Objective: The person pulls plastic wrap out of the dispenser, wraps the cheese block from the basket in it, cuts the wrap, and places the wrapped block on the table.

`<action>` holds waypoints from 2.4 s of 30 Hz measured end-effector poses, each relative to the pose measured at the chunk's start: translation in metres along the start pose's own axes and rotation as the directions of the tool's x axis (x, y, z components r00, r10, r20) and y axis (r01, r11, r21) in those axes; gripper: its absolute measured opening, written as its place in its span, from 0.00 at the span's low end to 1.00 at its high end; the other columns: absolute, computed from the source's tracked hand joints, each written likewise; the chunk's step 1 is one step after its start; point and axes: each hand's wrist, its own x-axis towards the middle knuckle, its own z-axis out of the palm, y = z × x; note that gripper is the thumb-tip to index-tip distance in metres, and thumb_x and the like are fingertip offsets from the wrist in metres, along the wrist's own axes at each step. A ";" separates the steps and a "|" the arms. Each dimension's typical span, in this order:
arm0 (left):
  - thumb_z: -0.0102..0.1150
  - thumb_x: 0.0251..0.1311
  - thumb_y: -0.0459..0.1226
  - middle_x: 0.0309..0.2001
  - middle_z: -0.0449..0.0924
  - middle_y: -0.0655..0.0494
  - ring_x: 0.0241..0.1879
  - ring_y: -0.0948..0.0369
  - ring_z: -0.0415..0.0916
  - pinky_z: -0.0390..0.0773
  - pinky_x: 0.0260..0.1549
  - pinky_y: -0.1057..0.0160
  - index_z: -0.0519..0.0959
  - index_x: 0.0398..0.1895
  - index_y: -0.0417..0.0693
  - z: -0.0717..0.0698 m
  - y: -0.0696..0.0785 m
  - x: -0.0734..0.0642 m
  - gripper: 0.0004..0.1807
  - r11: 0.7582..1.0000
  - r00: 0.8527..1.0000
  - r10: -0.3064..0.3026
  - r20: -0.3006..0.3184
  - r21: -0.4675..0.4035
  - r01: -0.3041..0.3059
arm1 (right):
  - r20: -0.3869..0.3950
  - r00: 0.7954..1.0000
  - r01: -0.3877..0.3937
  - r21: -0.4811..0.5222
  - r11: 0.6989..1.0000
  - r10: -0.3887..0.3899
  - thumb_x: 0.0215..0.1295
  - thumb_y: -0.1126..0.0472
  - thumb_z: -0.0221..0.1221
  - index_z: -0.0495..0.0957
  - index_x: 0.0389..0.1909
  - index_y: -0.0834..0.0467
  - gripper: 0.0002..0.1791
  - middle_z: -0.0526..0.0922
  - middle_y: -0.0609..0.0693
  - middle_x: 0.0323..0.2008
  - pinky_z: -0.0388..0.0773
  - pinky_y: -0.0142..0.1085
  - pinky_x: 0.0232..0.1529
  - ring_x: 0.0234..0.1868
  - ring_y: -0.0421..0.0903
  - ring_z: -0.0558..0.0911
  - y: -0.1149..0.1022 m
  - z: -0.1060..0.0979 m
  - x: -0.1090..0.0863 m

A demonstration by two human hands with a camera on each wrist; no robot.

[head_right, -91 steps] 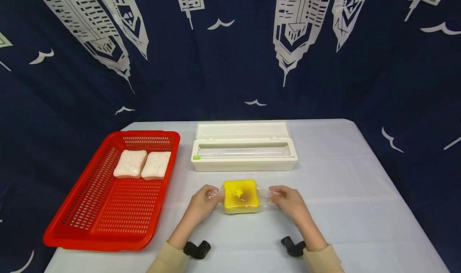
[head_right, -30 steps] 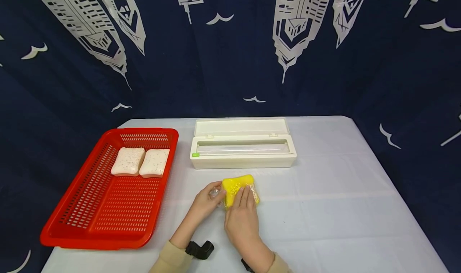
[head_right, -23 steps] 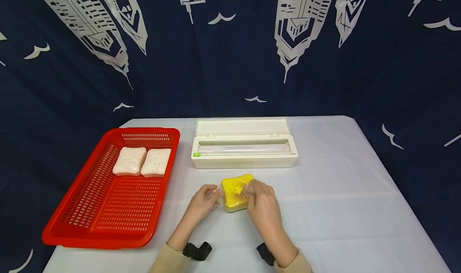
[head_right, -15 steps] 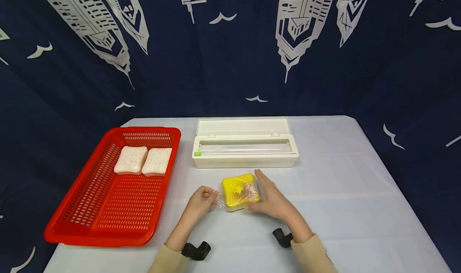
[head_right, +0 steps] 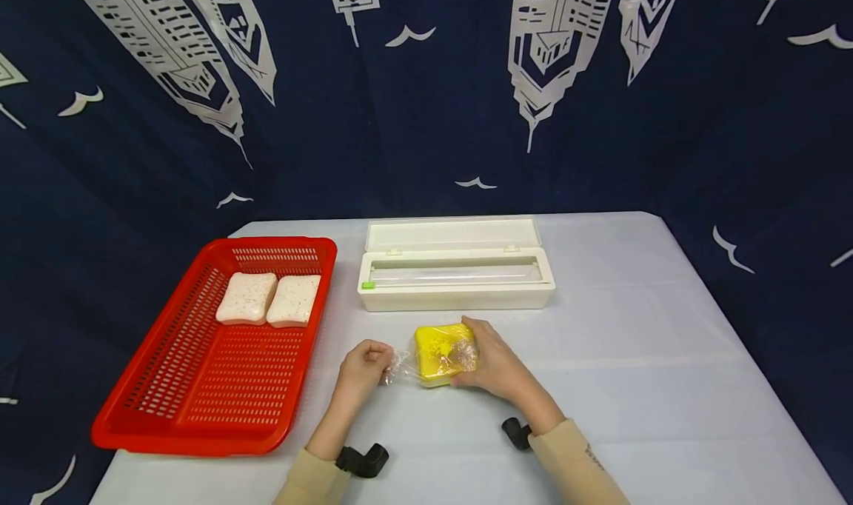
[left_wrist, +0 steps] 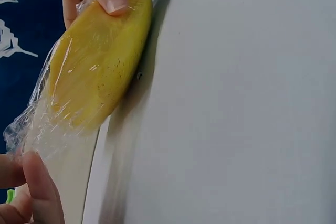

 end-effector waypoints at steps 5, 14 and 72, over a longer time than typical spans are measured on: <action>0.59 0.63 0.30 0.28 0.82 0.46 0.22 0.67 0.77 0.82 0.27 0.69 0.77 0.39 0.30 0.003 0.004 0.002 0.08 0.981 0.997 -0.060 0.044 -0.182 0.067 | -0.048 0.999 -0.010 -0.032 0.999 0.008 0.41 0.57 0.79 0.58 0.71 0.68 0.57 0.65 0.66 0.68 0.66 0.58 0.66 0.68 0.65 0.67 -0.007 0.005 -0.003; 0.60 0.63 0.33 0.30 0.85 0.46 0.27 0.64 0.79 0.79 0.28 0.68 0.79 0.38 0.35 0.026 0.022 -0.005 0.07 0.986 0.999 -0.019 0.047 -0.163 0.027 | -0.084 0.996 -0.029 -0.087 0.996 0.022 0.41 0.58 0.79 0.60 0.70 0.69 0.55 0.66 0.66 0.68 0.68 0.58 0.65 0.68 0.65 0.67 -0.016 0.011 -0.007; 0.64 0.60 0.50 0.26 0.75 0.53 0.24 0.61 0.73 0.70 0.25 0.67 0.75 0.38 0.38 0.028 0.013 0.020 0.22 0.984 0.973 -0.107 0.206 0.162 0.074 | 0.016 0.931 -0.360 0.196 0.912 0.364 0.61 0.40 0.62 0.69 0.61 0.72 0.42 0.78 0.61 0.47 0.75 0.40 0.42 0.45 0.51 0.76 -0.007 0.004 0.005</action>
